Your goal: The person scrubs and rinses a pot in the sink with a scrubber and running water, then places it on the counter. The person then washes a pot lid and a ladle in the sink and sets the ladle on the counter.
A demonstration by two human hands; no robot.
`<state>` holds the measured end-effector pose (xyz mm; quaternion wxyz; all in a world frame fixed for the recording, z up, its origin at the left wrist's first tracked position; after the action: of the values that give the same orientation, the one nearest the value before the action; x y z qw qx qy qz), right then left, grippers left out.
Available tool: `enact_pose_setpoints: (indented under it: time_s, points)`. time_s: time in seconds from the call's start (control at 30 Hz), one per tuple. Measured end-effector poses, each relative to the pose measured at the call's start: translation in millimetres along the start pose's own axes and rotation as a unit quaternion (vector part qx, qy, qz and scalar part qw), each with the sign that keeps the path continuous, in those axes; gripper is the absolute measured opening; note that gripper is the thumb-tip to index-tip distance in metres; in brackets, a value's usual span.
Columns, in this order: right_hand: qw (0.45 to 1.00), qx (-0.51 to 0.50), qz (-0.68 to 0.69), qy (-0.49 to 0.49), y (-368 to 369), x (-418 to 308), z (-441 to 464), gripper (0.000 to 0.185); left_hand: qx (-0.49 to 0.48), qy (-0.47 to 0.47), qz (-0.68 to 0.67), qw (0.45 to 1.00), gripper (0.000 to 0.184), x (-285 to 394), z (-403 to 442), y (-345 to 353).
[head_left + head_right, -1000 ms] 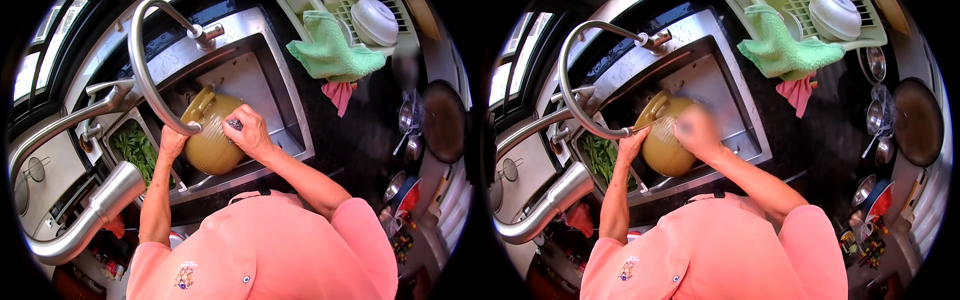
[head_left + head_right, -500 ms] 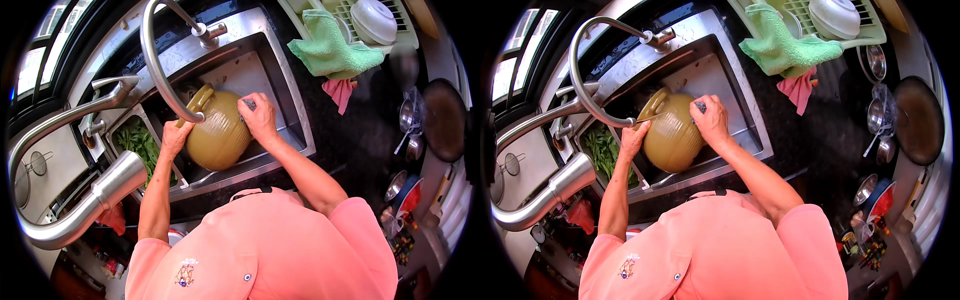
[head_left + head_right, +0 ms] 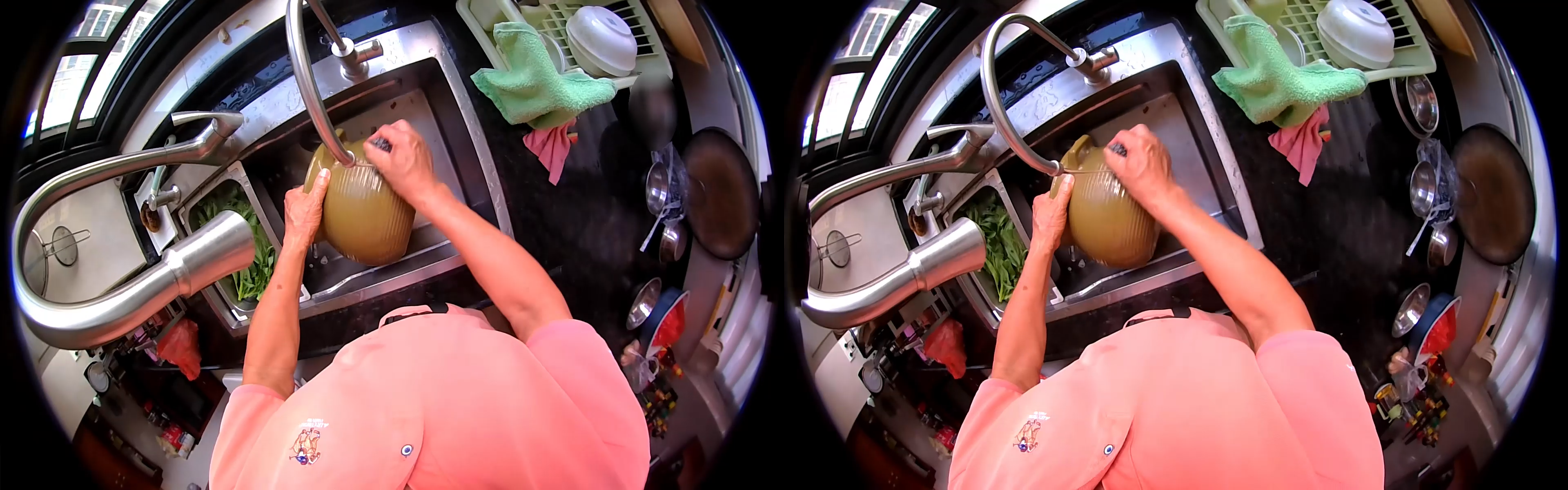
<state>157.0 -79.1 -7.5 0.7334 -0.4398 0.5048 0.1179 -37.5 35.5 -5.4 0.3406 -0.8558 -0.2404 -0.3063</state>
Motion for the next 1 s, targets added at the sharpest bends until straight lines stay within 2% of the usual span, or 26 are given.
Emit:
enact_pose_setpoints:
  time_s: [0.03, 0.13, 0.23, 0.33, 0.37, 0.4, 0.47, 0.5, 0.53, 0.57, 0.6, 0.67, 0.7, 0.8, 0.9, 1.0]
  points:
    - [0.999, -0.021, 0.008, 0.044, 1, 18, 12, 0.022, 0.011, 0.007, 0.001, 1.0, 0.062, -2, 3, 1]
    - [0.991, -0.034, -0.081, 0.098, 6, 62, 29, 0.032, 0.002, 0.015, 0.012, 1.0, 0.061, 6, 1, -1]
    - [0.97, -0.111, -0.002, 0.217, 4, 92, 29, 0.037, -0.014, 0.01, 0.024, 1.0, 0.06, 15, -1, -5]
    - [0.967, -0.056, -0.004, 0.247, 6, 93, 7, 0.04, -0.029, 0.026, 0.035, 0.999, 0.059, -10, 14, -14]
    - [0.965, -0.065, 0.069, 0.246, -2, 66, 3, 0.041, -0.032, 0.023, 0.039, 0.998, 0.058, -3, 10, -18]
    - [0.991, 0.007, 0.064, 0.116, -3, 39, -8, 0.04, -0.029, 0.028, 0.032, 0.999, 0.058, -8, 11, -19]
    - [0.996, -0.034, 0.08, 0.027, 0, 23, -11, 0.039, -0.03, 0.04, 0.022, 0.999, 0.058, -22, 17, -24]
    - [0.978, -0.065, 0.15, 0.131, 6, 41, -6, 0.039, -0.039, 0.041, 0.015, 0.998, 0.057, -34, 22, -26]
    - [0.945, -0.09, 0.218, 0.228, 15, 70, 9, 0.04, -0.035, 0.037, 0.08, 0.995, 0.055, -24, 17, -31]
    - [0.908, -0.115, 0.245, 0.32, 30, 108, 11, 0.043, -0.026, 0.083, 0.088, 0.992, 0.054, -33, 21, -32]
    - [0.878, -0.081, 0.276, 0.382, 46, 130, -3, 0.046, -0.017, 0.127, 0.097, 0.987, 0.052, -42, 24, -34]
    - [0.806, -0.02, 0.33, 0.491, 74, 163, -19, 0.053, -0.035, 0.06, 0.022, 0.997, 0.051, -33, 20, -32]
    - [0.765, -0.009, 0.356, 0.538, 77, 168, -27, 0.061, -0.041, 0.019, -0.016, 0.999, 0.05, -33, 17, -31]
    - [0.656, 0.018, 0.361, 0.662, 81, 173, -53, 0.042, -0.038, 0.0, -0.037, 0.999, 0.049, -47, 24, -33]
    - [0.63, 0.126, 0.409, 0.648, 103, 186, -78, 0.042, -0.01, -0.04, -0.085, 0.996, 0.05, -63, 23, -34]
    - [0.804, 0.105, 0.371, 0.452, 65, 121, -50, 0.042, 0.008, -0.045, -0.129, 0.991, 0.047, -63, 10, -32]
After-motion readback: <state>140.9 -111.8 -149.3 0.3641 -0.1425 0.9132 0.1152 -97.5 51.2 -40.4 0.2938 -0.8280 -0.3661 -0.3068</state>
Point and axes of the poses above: each hand's wrist, its own z-axis towards the middle knuckle, its own y-axis out of the palm, x = y × z, the point moved 1 cm from there along z, towards the middle knuckle, and after that the axes turned 5 degrees about -y, right-handed, at the moved point
